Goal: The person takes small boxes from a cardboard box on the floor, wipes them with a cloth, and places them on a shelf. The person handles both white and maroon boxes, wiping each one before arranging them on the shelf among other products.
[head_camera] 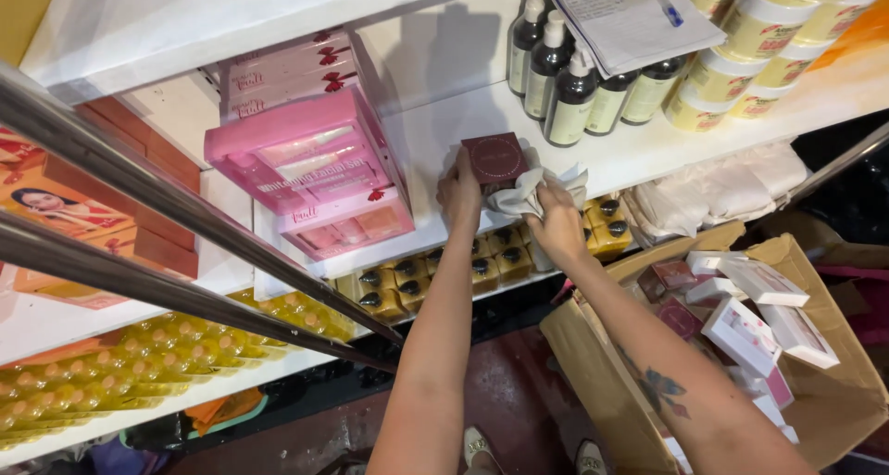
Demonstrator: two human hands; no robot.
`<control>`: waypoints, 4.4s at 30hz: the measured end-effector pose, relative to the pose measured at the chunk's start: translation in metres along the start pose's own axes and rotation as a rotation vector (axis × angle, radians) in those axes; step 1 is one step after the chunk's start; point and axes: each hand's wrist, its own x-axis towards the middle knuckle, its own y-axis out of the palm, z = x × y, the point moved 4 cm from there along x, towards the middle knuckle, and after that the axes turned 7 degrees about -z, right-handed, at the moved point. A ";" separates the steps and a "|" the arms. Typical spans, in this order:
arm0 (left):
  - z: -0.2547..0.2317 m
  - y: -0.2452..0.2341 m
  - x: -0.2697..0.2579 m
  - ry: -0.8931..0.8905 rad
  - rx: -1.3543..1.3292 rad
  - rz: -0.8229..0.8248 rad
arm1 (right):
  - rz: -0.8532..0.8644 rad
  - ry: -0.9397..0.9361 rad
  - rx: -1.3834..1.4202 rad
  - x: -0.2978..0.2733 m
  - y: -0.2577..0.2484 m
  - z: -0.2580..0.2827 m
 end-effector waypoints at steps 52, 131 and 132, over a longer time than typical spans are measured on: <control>-0.020 0.084 0.081 0.699 0.337 -0.129 | 0.038 -0.002 -0.277 0.113 0.091 -0.018; 0.384 0.451 -0.348 1.153 0.924 1.017 | 0.082 0.564 -0.431 -0.352 -0.120 -0.394; 0.385 0.454 -0.348 1.192 0.910 0.993 | 0.078 0.558 -0.426 -0.351 -0.119 -0.395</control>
